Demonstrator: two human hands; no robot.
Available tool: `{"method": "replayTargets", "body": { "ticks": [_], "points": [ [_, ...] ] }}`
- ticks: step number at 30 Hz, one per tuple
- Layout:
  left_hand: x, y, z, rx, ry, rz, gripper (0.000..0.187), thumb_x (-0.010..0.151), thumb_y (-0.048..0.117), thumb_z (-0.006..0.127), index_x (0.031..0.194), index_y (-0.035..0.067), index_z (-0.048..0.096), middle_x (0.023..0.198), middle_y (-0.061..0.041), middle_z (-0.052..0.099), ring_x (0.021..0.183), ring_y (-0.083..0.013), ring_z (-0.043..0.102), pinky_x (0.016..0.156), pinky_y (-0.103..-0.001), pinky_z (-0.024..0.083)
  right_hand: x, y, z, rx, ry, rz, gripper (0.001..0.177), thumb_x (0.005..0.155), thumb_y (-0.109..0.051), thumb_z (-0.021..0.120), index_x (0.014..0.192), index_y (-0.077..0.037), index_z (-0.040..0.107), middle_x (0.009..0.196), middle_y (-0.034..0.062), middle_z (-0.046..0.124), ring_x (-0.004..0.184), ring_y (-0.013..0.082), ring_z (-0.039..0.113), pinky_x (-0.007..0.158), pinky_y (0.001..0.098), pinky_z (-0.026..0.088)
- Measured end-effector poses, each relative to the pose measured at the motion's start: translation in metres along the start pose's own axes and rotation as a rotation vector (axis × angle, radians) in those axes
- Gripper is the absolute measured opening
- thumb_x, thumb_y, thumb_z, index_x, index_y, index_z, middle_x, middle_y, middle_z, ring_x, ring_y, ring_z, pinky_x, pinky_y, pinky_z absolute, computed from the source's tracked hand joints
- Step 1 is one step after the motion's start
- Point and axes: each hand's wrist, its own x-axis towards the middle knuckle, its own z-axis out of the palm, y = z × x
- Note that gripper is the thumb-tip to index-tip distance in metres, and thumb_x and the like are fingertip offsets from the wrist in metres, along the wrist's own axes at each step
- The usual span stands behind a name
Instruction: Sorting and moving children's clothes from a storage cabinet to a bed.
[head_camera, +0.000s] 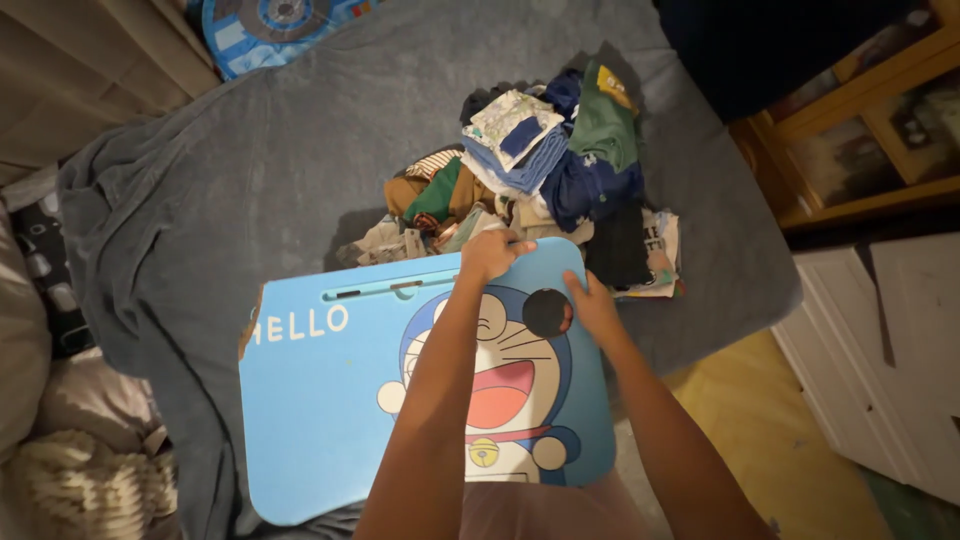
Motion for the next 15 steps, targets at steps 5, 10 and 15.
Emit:
{"method": "replayTargets", "body": {
  "ticks": [5, 10, 15],
  "points": [
    [0.007, 0.014, 0.038, -0.006, -0.003, -0.016, 0.06, 0.083, 0.071, 0.062, 0.108, 0.02, 0.079, 0.102, -0.013, 0.077, 0.101, -0.0337, 0.071, 0.087, -0.047, 0.054, 0.012, 0.019, -0.032, -0.094, 0.044, 0.004, 0.049, 0.1, -0.049, 0.059, 0.122, -0.005, 0.066, 0.089, 0.0116, 0.066, 0.076, 0.0237, 0.064, 0.07, 0.0374, 0.05],
    [0.028, -0.004, 0.049, -0.134, 0.071, -0.018, 0.06, 0.084, 0.067, 0.065, 0.111, 0.016, 0.078, 0.102, -0.016, 0.077, 0.099, -0.034, 0.072, 0.086, -0.045, 0.055, 0.071, 0.032, -0.043, -0.294, 0.223, -0.239, 0.049, 0.102, -0.048, 0.058, 0.125, -0.005, 0.064, 0.107, 0.0115, 0.073, 0.099, 0.0234, 0.07, 0.087, 0.0369, 0.053],
    [0.087, -0.035, 0.055, -0.734, 0.312, -0.146, 0.066, 0.096, 0.059, 0.061, 0.131, 0.003, 0.065, 0.104, -0.017, 0.073, 0.089, -0.0295, 0.069, 0.08, -0.04, 0.053, 0.142, -0.071, 0.001, -0.505, 0.331, -0.761, 0.059, 0.091, -0.032, 0.084, 0.137, -0.003, 0.06, 0.127, 0.0226, 0.064, 0.12, 0.0398, 0.059, 0.103, 0.0454, 0.047]
  ]
}}
